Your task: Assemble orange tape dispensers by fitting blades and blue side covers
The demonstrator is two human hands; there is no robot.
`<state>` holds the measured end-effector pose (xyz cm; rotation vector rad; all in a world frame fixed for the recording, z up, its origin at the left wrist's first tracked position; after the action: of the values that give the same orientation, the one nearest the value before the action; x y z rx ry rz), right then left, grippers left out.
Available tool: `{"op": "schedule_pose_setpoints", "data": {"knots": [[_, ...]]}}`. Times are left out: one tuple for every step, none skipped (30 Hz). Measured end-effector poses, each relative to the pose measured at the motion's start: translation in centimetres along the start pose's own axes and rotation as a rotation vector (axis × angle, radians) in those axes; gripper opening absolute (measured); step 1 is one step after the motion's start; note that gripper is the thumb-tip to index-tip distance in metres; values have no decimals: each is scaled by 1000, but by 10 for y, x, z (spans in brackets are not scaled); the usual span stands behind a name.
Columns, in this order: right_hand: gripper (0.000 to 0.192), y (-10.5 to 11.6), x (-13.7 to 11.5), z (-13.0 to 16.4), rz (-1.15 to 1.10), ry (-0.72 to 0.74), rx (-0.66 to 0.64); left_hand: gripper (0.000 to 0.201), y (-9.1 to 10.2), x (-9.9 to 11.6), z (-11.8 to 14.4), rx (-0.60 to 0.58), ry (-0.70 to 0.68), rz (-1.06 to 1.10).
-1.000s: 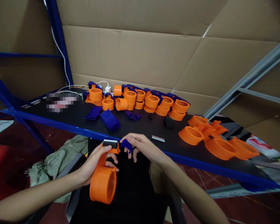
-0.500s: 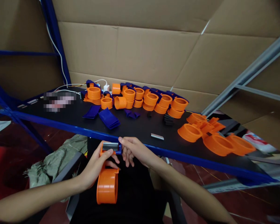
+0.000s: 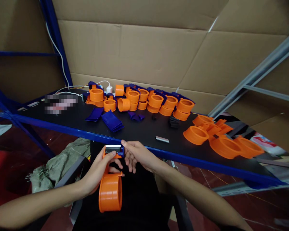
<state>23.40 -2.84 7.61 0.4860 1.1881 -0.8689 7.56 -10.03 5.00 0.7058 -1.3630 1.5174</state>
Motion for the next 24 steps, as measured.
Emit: {"op": "schedule_pose_setpoints", "data": {"knots": [[46,-1,2,-1,17,11,18,30,0,1,1,-6,29,18],[47,-2,4,-1,31,26,37,30,0,1,1,-12,57,32],[47,-3,6,-1,38,43,56,29,-1,2,2,-15,78,42],[48,-4,8,-1,40,64,73,29,-1,3,2,-18,95,49],[48,-5,9,-1,40,87,88,29,-1,4,2,-19,103,56],[48,-6,10,-1,45,112,104,29,-1,4,2,-20,106,63],[47,-7,10,-1,60,140,122,28,-1,5,2,-19,106,73],[45,-7,11,-1,86,172,144,27,-1,6,2,-18,104,87],[43,-8,11,-1,120,209,169,25,-1,7,1,-15,101,103],[41,-9,11,0,162,250,196,23,-1,8,0,-5,96,120],[38,-9,11,0,215,295,224,22,-1,8,-1,9,92,137],[35,-9,11,1,283,347,258,22,0,9,-2,22,93,149],[32,-10,11,3,366,406,293,22,1,9,-3,31,100,157],[28,-10,10,5,461,470,327,22,2,9,-4,35,110,160],[24,-10,10,7,559,535,353,23,3,10,-5,33,119,163],[22,-9,10,10,647,594,366,22,5,10,-6,28,121,165],[22,-8,9,13,716,642,361,22,6,10,-6,21,122,169],[24,-7,8,16,760,675,335,21,7,11,-7,14,120,176],[26,-4,7,19,781,694,294,21,8,11,-8,6,122,183],[29,-2,6,21,783,704,251,20,9,11,-8,-2,127,187],[30,2,4,23,772,706,211,20,9,11,-8,-9,134,186],[31,5,2,24,752,700,177,21,9,11,-8,-14,143,179],[30,8,0,24,730,685,151,23,9,11,-8,-21,154,165],[30,12,-1,24,710,663,135,25,8,10,-7,-25,163,148]]}}
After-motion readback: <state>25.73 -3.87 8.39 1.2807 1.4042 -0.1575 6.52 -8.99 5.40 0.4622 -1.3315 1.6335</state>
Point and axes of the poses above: each hand's wrist, its own z-axis away from the middle knuckle, its own y-axis out of the back of the hand, x = y × z, the point moved 1 cm from there along -z, towards the middle knuckle, and after that the axes turned 7 degrees about -z, right-handed, at the moved point
